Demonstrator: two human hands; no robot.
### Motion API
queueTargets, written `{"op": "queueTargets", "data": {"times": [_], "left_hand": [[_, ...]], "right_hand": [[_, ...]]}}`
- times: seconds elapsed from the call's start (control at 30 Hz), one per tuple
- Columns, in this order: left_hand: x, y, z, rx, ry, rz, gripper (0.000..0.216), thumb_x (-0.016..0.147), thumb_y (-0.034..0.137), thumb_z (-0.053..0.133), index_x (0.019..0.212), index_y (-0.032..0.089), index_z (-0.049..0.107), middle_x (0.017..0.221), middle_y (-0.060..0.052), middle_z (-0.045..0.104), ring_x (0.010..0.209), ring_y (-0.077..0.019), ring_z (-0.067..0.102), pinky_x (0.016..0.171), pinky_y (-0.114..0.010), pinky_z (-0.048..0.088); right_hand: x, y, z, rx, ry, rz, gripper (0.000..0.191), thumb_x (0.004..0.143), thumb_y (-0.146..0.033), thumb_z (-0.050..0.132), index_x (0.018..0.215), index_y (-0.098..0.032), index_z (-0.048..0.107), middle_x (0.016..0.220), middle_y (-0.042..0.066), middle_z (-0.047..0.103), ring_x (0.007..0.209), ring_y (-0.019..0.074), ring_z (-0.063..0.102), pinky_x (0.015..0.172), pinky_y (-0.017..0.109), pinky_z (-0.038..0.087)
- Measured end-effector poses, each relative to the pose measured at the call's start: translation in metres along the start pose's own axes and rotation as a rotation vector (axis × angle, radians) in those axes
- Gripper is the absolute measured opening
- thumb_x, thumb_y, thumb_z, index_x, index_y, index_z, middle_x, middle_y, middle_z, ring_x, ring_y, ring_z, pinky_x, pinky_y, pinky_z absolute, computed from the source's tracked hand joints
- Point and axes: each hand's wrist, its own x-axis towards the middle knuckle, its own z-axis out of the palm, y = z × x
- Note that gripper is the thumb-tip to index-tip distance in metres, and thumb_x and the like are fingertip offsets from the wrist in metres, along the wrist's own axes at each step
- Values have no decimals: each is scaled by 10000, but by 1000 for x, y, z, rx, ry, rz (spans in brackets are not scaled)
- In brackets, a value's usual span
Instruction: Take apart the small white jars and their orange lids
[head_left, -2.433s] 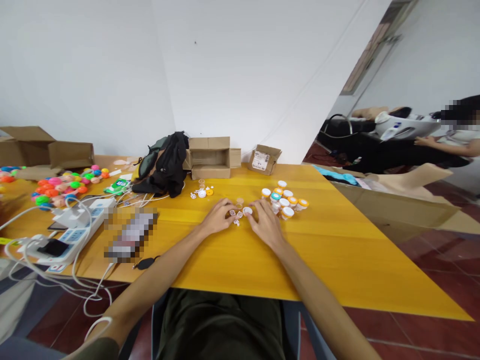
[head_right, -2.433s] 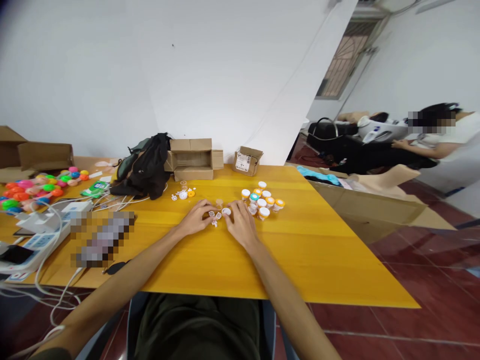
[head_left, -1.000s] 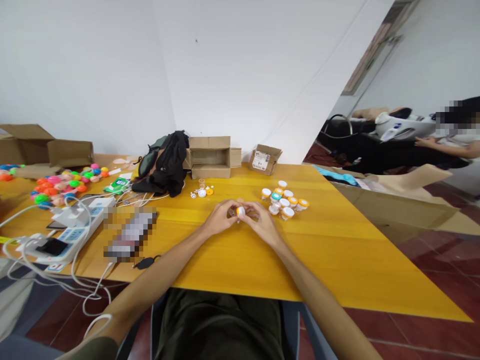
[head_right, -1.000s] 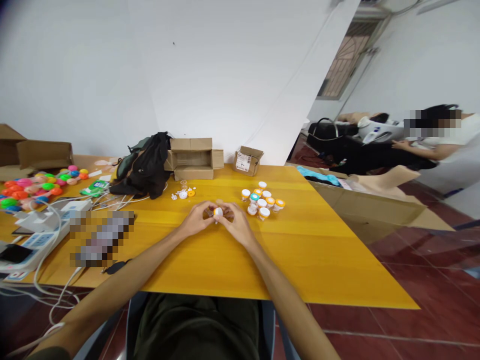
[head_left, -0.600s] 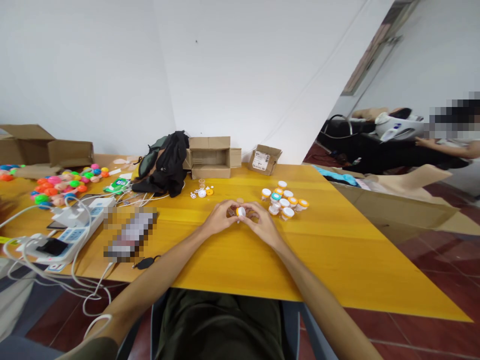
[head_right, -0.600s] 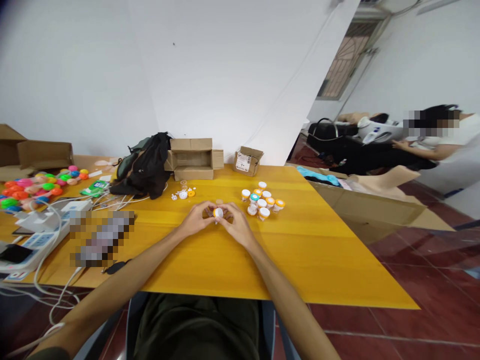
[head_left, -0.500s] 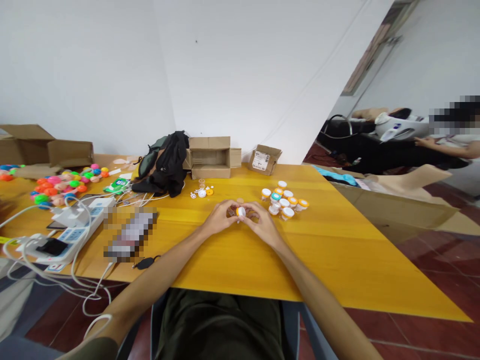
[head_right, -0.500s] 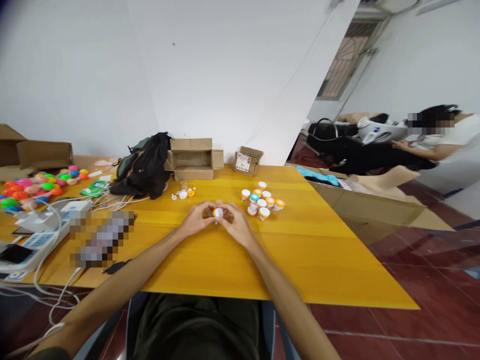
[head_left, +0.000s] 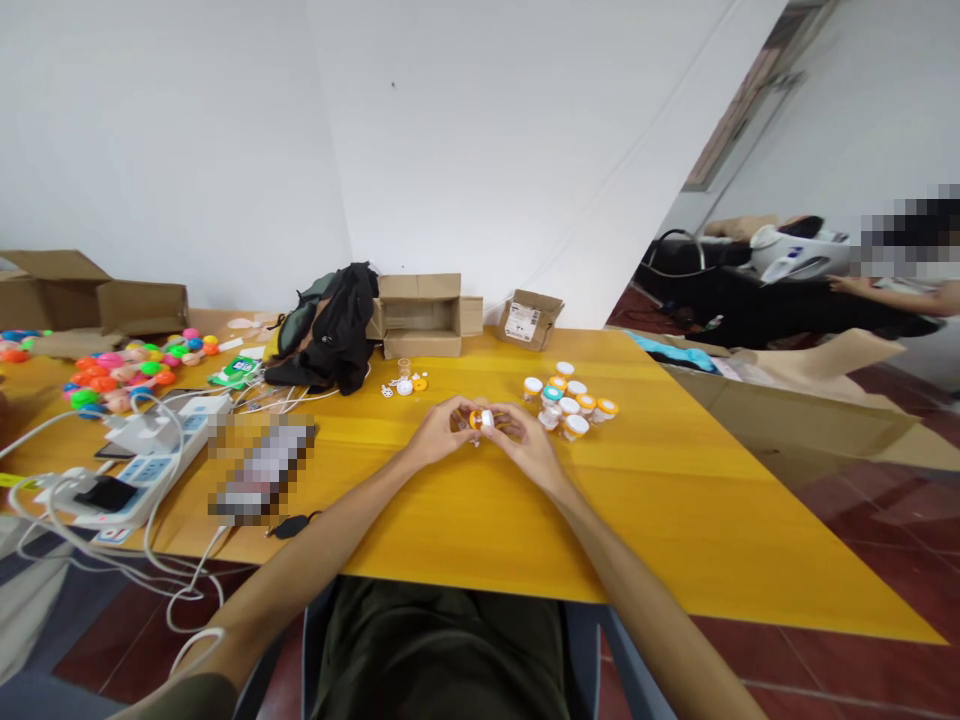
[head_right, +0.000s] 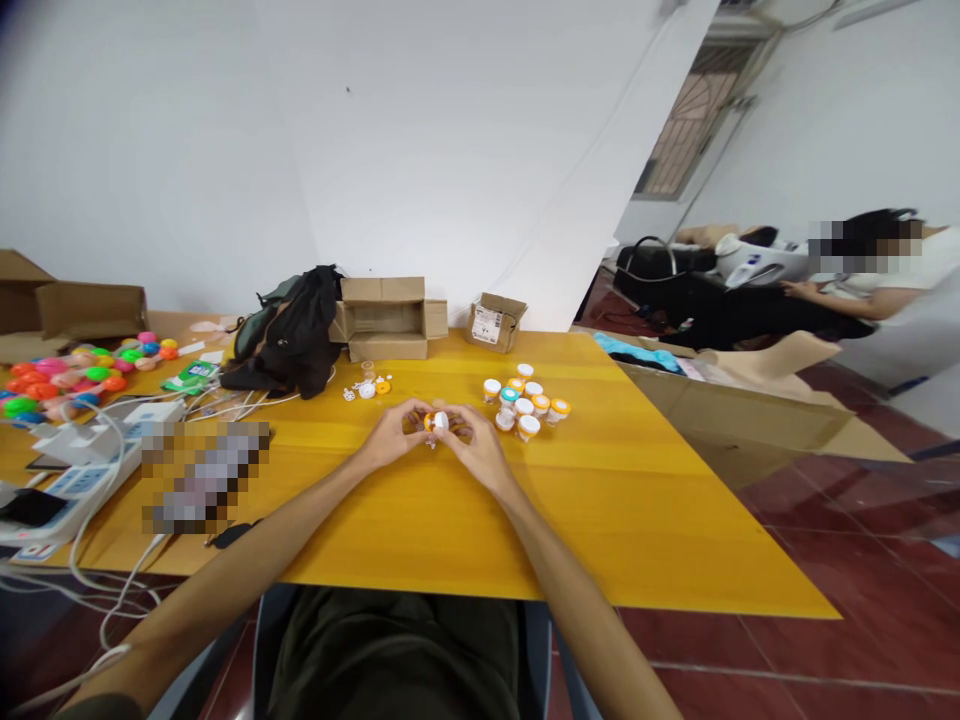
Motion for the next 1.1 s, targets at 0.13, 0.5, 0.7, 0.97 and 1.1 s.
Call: {"op": "queueTargets", "data": {"times": [0.13, 0.5, 0.7, 0.97, 1.1], "left_hand": [[2, -3, 1, -44, 9, -33, 276, 732, 282, 798, 954, 177, 671, 868, -12, 712, 768, -150, 632, 742, -268, 501], [10, -9, -12, -156, 67, -142, 288, 668, 196, 797, 925, 187, 667, 937, -25, 722, 912, -185, 663, 781, -272, 478], [11, -9, -29, -200, -35, -179, 279, 615, 236, 831, 845, 183, 682, 835, -6, 685, 774, -152, 610, 730, -268, 470], [10, -6, -52, -37, -299, -137, 284, 606, 302, 849, 829, 201, 706, 808, 14, 656, 762, -153, 589, 746, -278, 466], [10, -9, -53, 107, -345, -28, 262, 593, 249, 862, 817, 215, 730, 891, -7, 676, 883, -193, 611, 876, -332, 468]], "right_hand": [[1, 1, -4, -3, 22, 12, 337, 775, -488, 719, 995, -236, 688, 1010, 69, 752, 883, 225, 707, 815, 371, 582], [3, 24, -21, -513, 75, -93, 161, 836, -371, 636, 932, -267, 712, 911, 54, 695, 836, 254, 656, 804, 413, 546], [2, 28, -19, -588, 31, -85, 164, 824, -326, 654, 963, -258, 706, 937, 72, 683, 902, 284, 658, 849, 446, 538], [-1, 20, -15, -597, -16, -173, 282, 802, -417, 749, 1043, -283, 694, 1033, 70, 691, 988, 296, 643, 891, 445, 534], [-2, 22, -14, -624, -42, -188, 248, 807, -402, 757, 1020, -285, 706, 1016, 74, 685, 973, 295, 642, 880, 445, 540]]}}
